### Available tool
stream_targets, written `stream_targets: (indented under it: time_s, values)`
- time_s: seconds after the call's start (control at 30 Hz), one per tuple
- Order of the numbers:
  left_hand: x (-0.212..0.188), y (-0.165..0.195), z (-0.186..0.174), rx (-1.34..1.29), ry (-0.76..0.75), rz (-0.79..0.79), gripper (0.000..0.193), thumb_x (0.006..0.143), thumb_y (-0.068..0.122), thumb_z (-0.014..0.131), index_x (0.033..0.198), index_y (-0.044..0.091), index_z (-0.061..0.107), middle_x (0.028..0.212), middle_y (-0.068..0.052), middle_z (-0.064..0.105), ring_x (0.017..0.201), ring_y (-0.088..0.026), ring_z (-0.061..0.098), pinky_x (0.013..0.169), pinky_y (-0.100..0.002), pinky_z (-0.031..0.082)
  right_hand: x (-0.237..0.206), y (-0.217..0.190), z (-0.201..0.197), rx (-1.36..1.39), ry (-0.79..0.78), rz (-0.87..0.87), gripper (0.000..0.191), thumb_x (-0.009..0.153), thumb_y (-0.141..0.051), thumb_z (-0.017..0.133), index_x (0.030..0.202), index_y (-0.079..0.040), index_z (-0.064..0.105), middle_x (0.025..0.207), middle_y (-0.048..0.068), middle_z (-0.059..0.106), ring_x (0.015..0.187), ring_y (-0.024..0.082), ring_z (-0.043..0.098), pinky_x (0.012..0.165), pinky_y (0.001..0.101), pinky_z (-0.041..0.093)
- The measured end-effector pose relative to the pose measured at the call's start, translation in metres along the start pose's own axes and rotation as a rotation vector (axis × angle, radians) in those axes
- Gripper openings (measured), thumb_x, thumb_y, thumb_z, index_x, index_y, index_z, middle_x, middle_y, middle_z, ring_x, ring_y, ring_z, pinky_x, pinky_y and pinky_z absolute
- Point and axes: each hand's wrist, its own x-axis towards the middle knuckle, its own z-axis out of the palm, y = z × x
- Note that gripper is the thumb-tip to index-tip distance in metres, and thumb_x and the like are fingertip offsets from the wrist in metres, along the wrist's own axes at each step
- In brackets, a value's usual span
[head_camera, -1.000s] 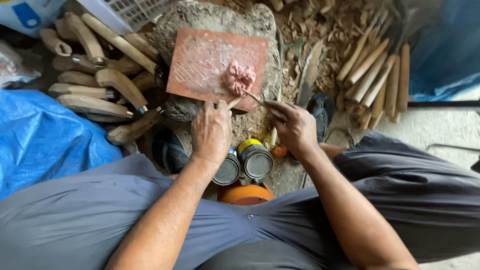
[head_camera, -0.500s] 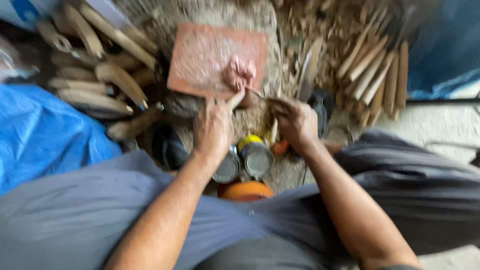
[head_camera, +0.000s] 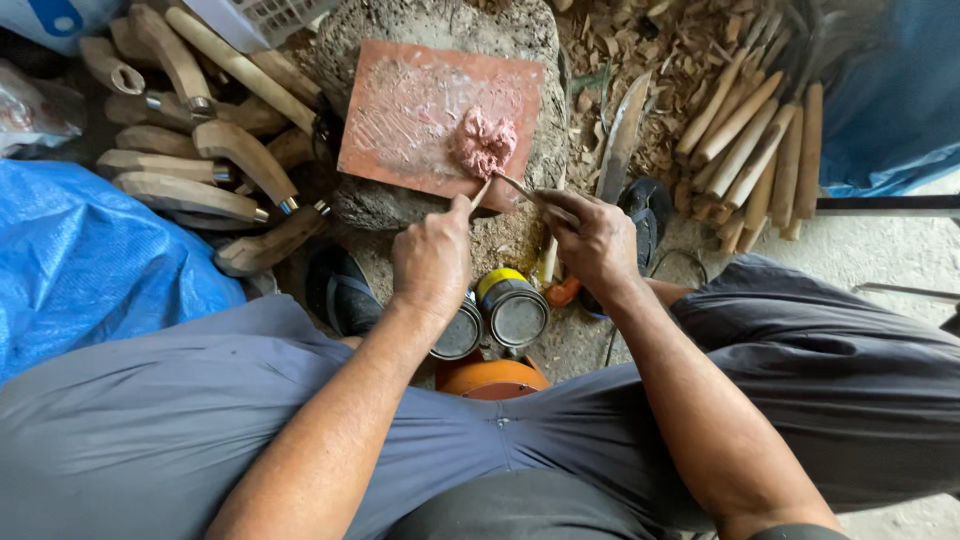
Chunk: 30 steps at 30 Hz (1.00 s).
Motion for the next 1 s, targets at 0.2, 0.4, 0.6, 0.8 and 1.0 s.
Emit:
stream_targets:
  time_s: [0.2, 0.4, 0.6, 0.8, 1.0]
  values:
    - [-0.004, 0.000, 0.001, 0.138, 0.119, 0.041, 0.006, 0.097, 0.002, 0.063, 0.101, 0.007, 0.063, 0.084, -0.019, 0.069, 0.077, -0.031, 0.073, 0.061, -0.041, 0.061, 0.003, -0.003, -0.005, -0.027, -0.138, 0.143, 0.025, 0.097, -0.025, 0.071, 0.121, -0.026, 0.076, 0.097, 0.007, 0.078, 0.073, 0.022, 0.075, 0.065, 0.0357, 0.060]
    - [-0.003, -0.003, 0.000, 0.048, 0.138, 0.019, 0.018, 0.096, 0.022, 0.067, 0.094, 0.005, 0.063, 0.088, -0.022, 0.067, 0.083, -0.036, 0.067, 0.068, -0.050, 0.056, 0.004, 0.003, -0.011, 0.040, -0.042, -0.051, 0.026, 0.093, -0.025, 0.072, 0.119, -0.025, 0.076, 0.100, 0.009, 0.078, 0.080, 0.024, 0.077, 0.069, 0.0362, 0.059]
    - [-0.003, -0.003, -0.002, 0.058, 0.217, 0.052, 0.010, 0.099, 0.014, 0.063, 0.102, 0.005, 0.064, 0.092, -0.022, 0.067, 0.086, -0.036, 0.066, 0.068, -0.049, 0.055, 0.005, 0.001, -0.008, -0.116, -0.035, -0.001, 0.027, 0.093, -0.026, 0.073, 0.119, -0.028, 0.079, 0.095, 0.013, 0.076, 0.079, 0.028, 0.073, 0.069, 0.0376, 0.056]
    - [-0.007, -0.002, -0.005, -0.004, 0.114, 0.032, 0.011, 0.099, 0.013, 0.067, 0.099, 0.003, 0.062, 0.089, -0.020, 0.066, 0.083, -0.034, 0.067, 0.068, -0.047, 0.056, 0.003, -0.003, -0.007, 0.052, -0.116, 0.238, 0.029, 0.095, -0.029, 0.071, 0.123, -0.027, 0.075, 0.089, 0.008, 0.078, 0.071, 0.016, 0.071, 0.065, 0.0352, 0.055]
    - [-0.017, -0.007, -0.001, -0.150, 0.152, 0.006, 0.019, 0.097, 0.018, 0.068, 0.102, 0.001, 0.061, 0.089, -0.017, 0.067, 0.080, -0.030, 0.069, 0.069, -0.041, 0.057, 0.007, 0.002, -0.003, 0.266, -0.203, 0.364, 0.031, 0.098, -0.030, 0.066, 0.128, -0.025, 0.072, 0.091, 0.001, 0.077, 0.070, 0.012, 0.063, 0.059, 0.0294, 0.051]
